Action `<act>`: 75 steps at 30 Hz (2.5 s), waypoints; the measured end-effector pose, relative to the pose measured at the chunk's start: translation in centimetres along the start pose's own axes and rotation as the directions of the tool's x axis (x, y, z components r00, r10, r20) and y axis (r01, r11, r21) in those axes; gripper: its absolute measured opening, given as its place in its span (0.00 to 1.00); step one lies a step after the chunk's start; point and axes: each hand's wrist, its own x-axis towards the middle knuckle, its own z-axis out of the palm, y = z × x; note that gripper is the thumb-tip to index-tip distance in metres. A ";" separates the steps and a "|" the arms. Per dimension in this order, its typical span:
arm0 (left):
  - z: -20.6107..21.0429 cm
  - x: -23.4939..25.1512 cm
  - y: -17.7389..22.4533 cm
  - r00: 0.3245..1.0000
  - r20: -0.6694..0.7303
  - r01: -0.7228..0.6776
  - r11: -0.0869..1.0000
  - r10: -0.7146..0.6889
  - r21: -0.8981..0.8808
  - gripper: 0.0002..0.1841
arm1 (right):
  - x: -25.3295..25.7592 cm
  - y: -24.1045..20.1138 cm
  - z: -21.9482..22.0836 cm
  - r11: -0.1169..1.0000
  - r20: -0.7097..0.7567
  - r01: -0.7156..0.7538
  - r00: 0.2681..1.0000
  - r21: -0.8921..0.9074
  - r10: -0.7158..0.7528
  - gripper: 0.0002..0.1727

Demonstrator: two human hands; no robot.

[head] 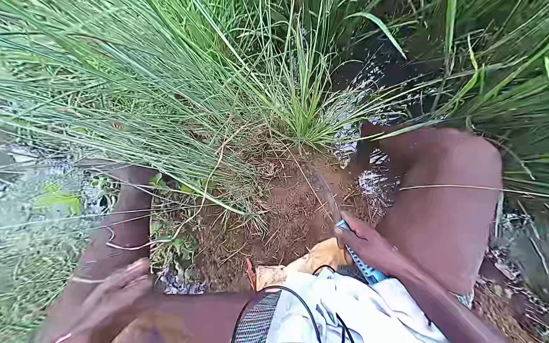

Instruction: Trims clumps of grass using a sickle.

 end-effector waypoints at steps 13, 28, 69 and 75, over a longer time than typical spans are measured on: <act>17.9 -2.3 -10.0 0.306 0.410 0.531 0.512 -0.859 0.675 0.33 | 1.5 0.4 0.8 1.000 -0.099 0.018 0.995 0.020 -0.016 0.23; 19.8 -1.7 -12.4 0.364 0.384 0.511 0.527 -0.849 0.679 0.23 | 2.0 0.4 0.4 0.997 -0.066 -0.009 0.998 -0.071 0.005 0.27; 21.4 2.9 -15.7 0.469 0.611 0.004 0.693 -0.638 0.721 0.22 | 6.2 -1.3 3.0 0.992 -0.086 -0.078 0.992 0.100 0.087 0.25; 20.7 3.9 -15.9 0.392 0.598 0.146 0.689 -0.699 0.710 0.22 | 5.9 0.6 3.9 0.983 -0.152 -0.063 0.984 0.171 0.089 0.24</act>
